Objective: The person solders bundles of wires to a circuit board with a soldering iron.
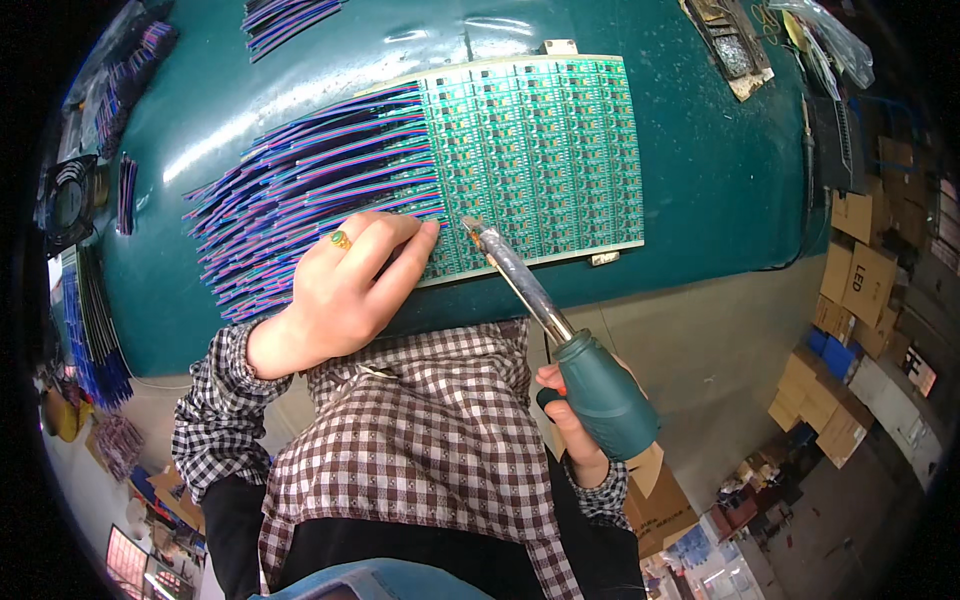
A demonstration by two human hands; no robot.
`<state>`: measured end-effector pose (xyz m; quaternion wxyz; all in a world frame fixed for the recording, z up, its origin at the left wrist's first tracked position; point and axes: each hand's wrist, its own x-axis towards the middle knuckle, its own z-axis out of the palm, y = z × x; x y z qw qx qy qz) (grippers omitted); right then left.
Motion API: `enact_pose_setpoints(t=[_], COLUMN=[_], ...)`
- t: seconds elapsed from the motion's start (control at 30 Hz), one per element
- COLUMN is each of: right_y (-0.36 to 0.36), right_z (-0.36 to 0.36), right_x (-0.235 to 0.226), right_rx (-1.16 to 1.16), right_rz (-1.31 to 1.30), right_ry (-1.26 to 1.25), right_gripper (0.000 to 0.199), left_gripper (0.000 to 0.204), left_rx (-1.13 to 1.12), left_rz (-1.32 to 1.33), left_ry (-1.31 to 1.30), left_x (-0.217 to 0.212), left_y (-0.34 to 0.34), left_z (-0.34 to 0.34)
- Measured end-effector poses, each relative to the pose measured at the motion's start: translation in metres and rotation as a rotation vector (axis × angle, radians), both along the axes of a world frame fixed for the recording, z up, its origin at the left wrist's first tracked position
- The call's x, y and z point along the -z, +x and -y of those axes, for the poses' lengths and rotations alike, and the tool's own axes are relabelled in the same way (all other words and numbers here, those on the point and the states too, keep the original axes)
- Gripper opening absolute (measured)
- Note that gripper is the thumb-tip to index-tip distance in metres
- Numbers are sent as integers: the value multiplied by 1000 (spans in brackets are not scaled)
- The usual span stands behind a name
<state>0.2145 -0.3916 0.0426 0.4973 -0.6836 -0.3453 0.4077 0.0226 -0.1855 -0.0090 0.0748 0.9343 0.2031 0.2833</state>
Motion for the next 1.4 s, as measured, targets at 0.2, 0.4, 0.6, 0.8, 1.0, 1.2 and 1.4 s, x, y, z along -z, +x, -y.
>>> enact_pose_setpoints(t=[0.2, 0.4, 0.6, 0.8, 1.0, 1.2, 1.4], right_y=[1, 5, 2, 4, 3, 5, 4], right_z=[5, 8, 6, 7, 4, 6, 11], right_x=[8, 13, 11, 13, 11, 12, 14], right_rx=[65, 0, 20, -25, -33, -70, -59], right_rz=[-76, -4, 7, 44, 35, 77, 77], right_ry=[30, 23, 23, 14, 13, -17, -39], right_gripper=[48, 56, 58, 59, 59, 58, 59], left_gripper=[30, 27, 26, 31, 27, 27, 32], left_rx=[0, -2, -18, -26, -16, -24, -32], left_rz=[17, 38, 41, -23, 31, 25, -39], left_ry=[-8, -36, 2, -120, -3, -2, -126], left_x=[2, 5, 3, -8, 3, 3, -7], left_y=[-1, 0, 1, 0, 1, 1, -1], left_z=[0, -1, -1, 3, -1, 0, 4])
